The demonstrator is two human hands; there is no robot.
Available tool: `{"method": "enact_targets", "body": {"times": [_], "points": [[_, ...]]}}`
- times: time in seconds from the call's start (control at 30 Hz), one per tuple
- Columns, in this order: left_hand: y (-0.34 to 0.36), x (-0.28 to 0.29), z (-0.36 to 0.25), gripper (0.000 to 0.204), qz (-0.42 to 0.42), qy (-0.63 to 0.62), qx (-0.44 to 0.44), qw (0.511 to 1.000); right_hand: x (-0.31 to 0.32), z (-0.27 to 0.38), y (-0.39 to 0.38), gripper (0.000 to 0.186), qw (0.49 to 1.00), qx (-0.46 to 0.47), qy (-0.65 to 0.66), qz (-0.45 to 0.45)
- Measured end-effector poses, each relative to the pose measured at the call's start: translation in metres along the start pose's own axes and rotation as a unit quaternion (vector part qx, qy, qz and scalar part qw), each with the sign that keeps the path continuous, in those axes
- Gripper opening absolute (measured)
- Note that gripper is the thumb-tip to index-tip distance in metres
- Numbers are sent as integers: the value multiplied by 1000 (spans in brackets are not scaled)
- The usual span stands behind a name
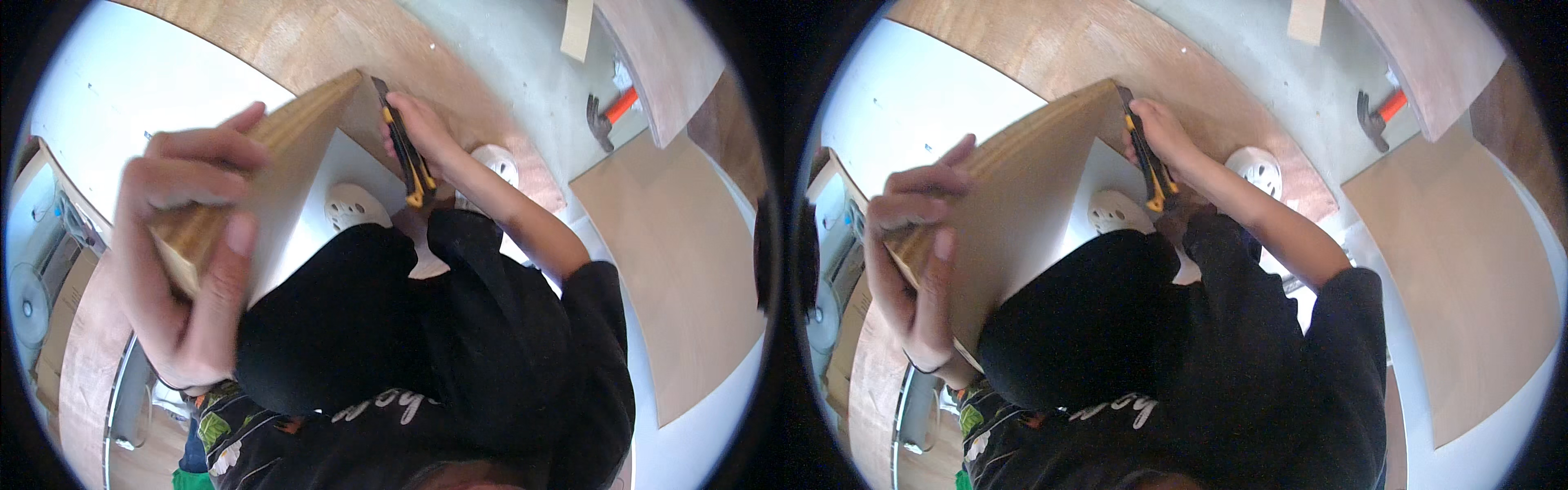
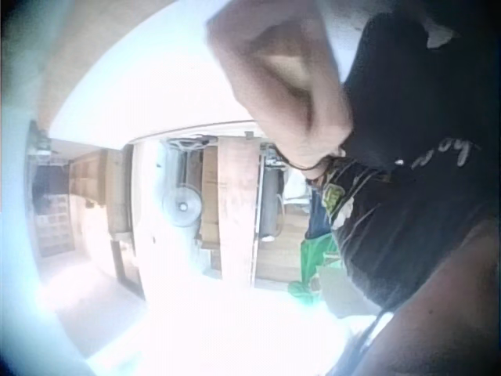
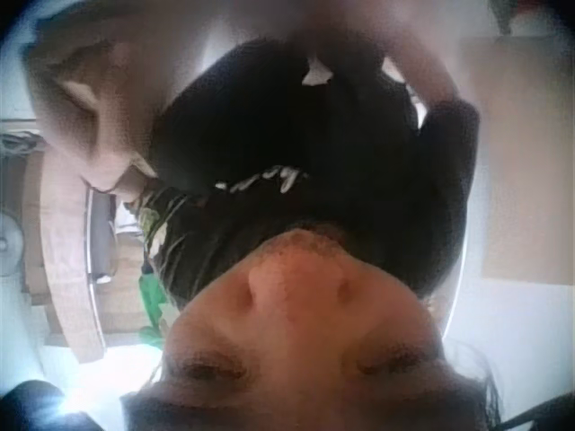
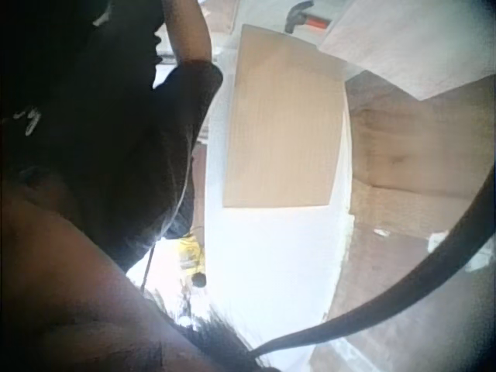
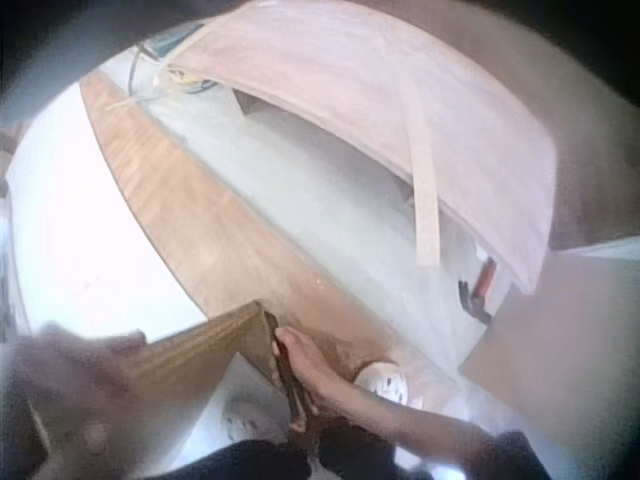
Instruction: The person uses a utility knife to score and cut a thin wooden plank on a workbench. They hold the plank with one hand and guide the knife along its edge with the other, making multiple passes to deepen the cut.
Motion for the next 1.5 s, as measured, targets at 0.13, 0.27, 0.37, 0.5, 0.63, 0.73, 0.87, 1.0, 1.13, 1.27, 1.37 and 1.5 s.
{"method": "enact_targets", "body": {"times": [0.13,0.27,0.37,0.5,0.63,0.73,0.87,1.0,1.13,1.27,1.37,1.5], "points": [[-1,10,5,19,-33,39,21,998,-24,-7,6,31,995,56,61,60],[-6,17,11,28,-46,61,92,993,-37,-9,6,33,994,69,63,54],[-4,16,10,28,-1,167,118,979,-45,-4,7,34,991,95,75,49],[-2,19,14,28,6,181,181,967,-53,6,2,36,988,120,66,64],[-6,17,16,29,2,165,221,961,-64,17,-8,37,985,131,73,90],[-7,17,14,32,-10,167,223,960,-69,16,-15,37,985,105,92,97],[-6,17,13,35,-25,172,217,961,-71,17,-17,36,983,98,108,109],[-8,19,13,37,-46,186,212,958,-70,17,-16,34,985,80,104,111],[-10,19,17,39,-35,187,212,959,-68,20,-15,33,987,69,86,118],[-10,21,18,41,-45,185,204,960,-68,23,-15,33,986,68,77,130],[-10,21,19,43,-43,179,212,960,-69,22,-15,33,985,66,89,135],[-8,18,18,44,-56,153,204,965,-70,23,-16,34,983,70,95,138]]}}
Point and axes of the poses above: each hand's wrist, its own y-axis towards the middle knuckle, its own x-axis out of the back of the hand, z = x × y, the point moved 9 cm from there along y, towards the middle knuckle, and after that the axes turned 7 degrees about x, right-handed, at the moved point
